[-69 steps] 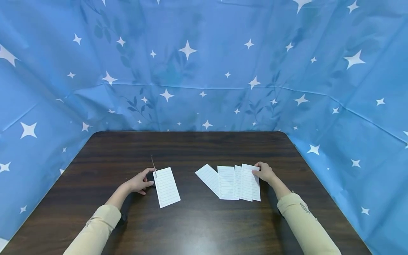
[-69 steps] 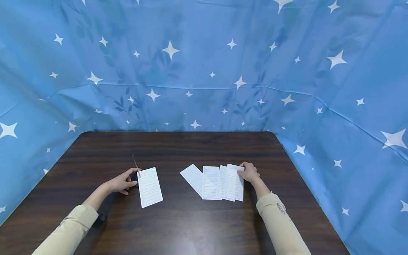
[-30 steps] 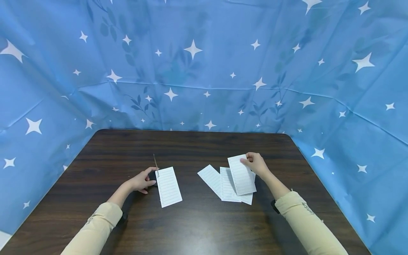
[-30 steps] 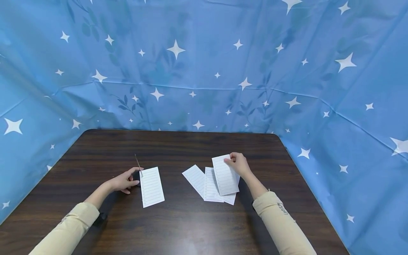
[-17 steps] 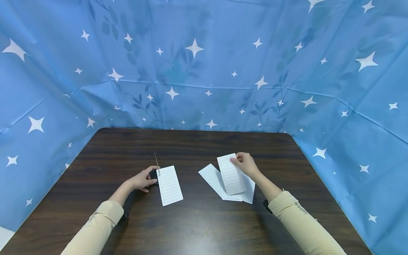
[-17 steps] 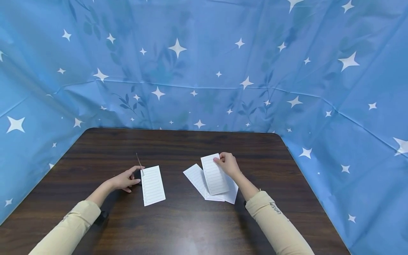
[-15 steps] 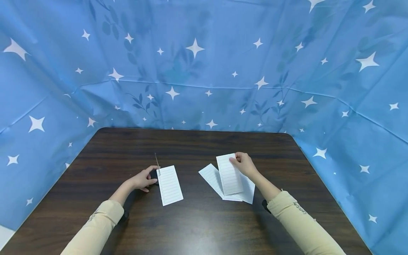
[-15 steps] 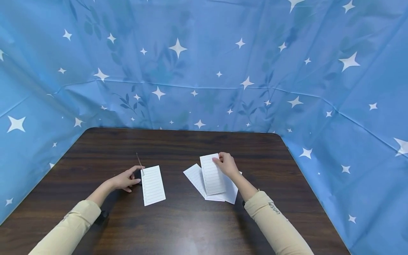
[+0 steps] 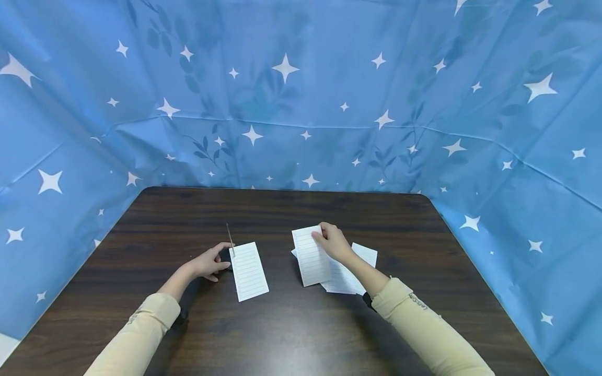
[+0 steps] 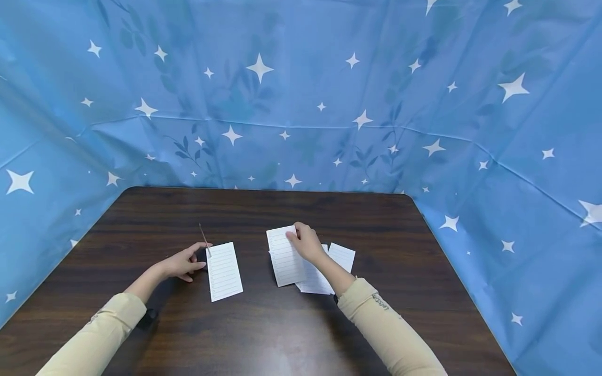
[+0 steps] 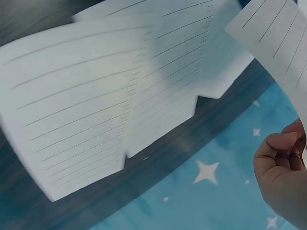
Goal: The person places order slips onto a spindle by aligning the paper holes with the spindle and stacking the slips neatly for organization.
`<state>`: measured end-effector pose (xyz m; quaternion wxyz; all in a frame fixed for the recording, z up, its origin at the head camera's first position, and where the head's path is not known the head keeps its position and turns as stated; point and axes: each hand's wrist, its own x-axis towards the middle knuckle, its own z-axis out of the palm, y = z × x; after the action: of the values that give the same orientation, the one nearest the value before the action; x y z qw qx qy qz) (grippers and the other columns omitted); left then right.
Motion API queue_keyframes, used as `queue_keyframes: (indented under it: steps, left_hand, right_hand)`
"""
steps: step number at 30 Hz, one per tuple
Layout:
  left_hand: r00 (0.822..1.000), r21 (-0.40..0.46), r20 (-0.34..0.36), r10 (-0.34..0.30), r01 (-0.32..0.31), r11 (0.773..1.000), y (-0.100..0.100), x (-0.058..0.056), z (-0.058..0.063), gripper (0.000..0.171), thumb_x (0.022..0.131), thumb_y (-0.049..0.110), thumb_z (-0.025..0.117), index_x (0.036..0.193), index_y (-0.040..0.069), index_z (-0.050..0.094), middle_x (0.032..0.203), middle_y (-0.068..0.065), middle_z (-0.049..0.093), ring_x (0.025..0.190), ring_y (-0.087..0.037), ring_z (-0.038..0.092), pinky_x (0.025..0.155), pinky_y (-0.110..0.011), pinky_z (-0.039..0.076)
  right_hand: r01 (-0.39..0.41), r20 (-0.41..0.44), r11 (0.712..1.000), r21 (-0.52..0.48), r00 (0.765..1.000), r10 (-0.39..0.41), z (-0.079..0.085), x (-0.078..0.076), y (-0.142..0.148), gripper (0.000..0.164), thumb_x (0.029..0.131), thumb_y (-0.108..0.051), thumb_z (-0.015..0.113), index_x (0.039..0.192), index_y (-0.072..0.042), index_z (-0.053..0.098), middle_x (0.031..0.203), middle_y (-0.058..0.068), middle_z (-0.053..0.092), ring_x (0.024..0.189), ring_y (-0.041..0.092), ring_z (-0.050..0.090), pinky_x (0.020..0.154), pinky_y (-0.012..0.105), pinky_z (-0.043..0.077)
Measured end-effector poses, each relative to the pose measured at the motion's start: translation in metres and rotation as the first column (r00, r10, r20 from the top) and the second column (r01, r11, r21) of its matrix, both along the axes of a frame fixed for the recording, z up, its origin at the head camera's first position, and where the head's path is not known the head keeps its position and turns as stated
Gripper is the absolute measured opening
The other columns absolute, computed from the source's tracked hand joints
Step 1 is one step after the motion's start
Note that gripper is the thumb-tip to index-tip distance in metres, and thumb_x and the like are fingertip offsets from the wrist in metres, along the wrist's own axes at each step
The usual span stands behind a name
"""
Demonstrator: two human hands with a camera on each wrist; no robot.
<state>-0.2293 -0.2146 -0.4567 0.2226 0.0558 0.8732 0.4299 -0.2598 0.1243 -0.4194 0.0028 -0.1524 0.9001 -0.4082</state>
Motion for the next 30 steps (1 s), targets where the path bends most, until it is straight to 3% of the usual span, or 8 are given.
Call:
queue_keyframes:
  steps: [12, 21, 26, 30]
  left_hand:
    - [0.998, 0.008, -0.025, 0.050, -0.050, 0.999, 0.000, -0.003, -0.003, 0.060, 0.097, 0.011, 0.052, 0.147, 0.007, 0.020, 0.085, -0.009, 0.038, 0.068, -0.017, 0.044, 0.054, -0.030, 0.056]
    - [0.987, 0.018, -0.106, 0.120, -0.119, 0.993, -0.005, 0.001, -0.005, 0.042, 0.097, 0.008, 0.048, 0.137, 0.000, 0.039, 0.082, -0.010, 0.043, 0.064, -0.016, 0.049, 0.050, -0.030, 0.057]
    - [0.976, -0.007, -0.181, 0.124, -0.128, 0.992, -0.006, 0.003, -0.007, 0.036, 0.096, 0.006, 0.048, 0.132, -0.002, 0.045, 0.077, -0.010, 0.047, 0.061, -0.016, 0.050, 0.050, -0.030, 0.057]
    - [0.974, -0.014, -0.193, 0.119, -0.124, 0.992, -0.007, 0.004, -0.009, 0.036, 0.096, 0.006, 0.047, 0.131, -0.002, 0.047, 0.078, -0.010, 0.048, 0.061, -0.015, 0.050, 0.050, -0.029, 0.057]
  right_hand:
    - [-0.104, -0.036, 0.993, -0.051, 0.994, 0.102, 0.011, 0.000, -0.041, 0.023, 0.095, -0.011, 0.054, 0.075, -0.004, 0.046, 0.053, -0.002, 0.029, 0.049, 0.011, 0.024, 0.047, 0.020, 0.022]
    - [-0.138, -0.022, 0.988, -0.067, 0.990, 0.137, 0.021, 0.005, -0.069, 0.022, 0.095, -0.012, 0.055, 0.076, -0.003, 0.047, 0.053, -0.002, 0.029, 0.049, 0.011, 0.025, 0.047, 0.020, 0.023]
    - [-0.158, -0.031, 0.985, -0.065, 0.987, 0.157, 0.021, 0.007, -0.075, 0.020, 0.096, -0.011, 0.054, 0.079, -0.001, 0.050, 0.053, -0.002, 0.029, 0.048, 0.010, 0.025, 0.046, 0.019, 0.022]
    - [-0.158, -0.024, 0.986, -0.057, 0.987, 0.157, 0.021, 0.008, -0.076, 0.018, 0.096, -0.012, 0.054, 0.081, -0.001, 0.052, 0.053, -0.003, 0.030, 0.048, 0.010, 0.026, 0.046, 0.019, 0.023]
